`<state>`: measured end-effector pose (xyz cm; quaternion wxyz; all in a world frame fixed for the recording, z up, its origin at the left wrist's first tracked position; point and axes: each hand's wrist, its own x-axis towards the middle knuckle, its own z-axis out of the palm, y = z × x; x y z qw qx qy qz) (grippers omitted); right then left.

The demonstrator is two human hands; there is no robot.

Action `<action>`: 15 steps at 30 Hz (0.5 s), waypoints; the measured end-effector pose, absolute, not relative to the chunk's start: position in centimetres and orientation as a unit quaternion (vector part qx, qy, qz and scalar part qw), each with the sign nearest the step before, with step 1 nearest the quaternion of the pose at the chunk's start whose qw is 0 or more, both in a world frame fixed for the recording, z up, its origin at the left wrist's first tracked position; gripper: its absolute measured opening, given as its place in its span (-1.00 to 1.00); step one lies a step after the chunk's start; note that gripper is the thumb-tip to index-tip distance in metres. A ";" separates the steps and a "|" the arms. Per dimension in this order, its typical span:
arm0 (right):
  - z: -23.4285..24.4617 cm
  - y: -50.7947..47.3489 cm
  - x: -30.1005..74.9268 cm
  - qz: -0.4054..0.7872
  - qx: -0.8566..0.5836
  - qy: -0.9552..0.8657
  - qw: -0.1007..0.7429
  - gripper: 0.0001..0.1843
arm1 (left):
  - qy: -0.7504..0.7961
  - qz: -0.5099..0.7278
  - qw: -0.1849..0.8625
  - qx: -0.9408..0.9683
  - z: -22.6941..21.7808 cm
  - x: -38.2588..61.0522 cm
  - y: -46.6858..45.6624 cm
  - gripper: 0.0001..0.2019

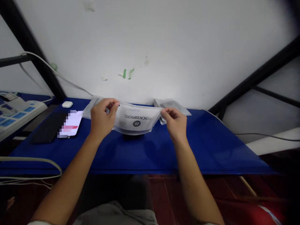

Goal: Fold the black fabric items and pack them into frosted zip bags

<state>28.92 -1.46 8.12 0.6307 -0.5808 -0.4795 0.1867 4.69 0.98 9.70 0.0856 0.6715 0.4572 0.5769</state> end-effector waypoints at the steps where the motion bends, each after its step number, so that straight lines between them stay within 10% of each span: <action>1: 8.2 -1.5 28.9 0.180 -0.580 -0.483 0.631 -0.83 | 0.457 0.578 0.084 0.671 9.8 4.7 0.9 -0.89; 15: 10.5 -1.1 28.7 0.085 -0.553 -0.516 0.648 -0.85 | 0.452 0.614 0.048 0.645 12.8 4.9 -0.1 -0.86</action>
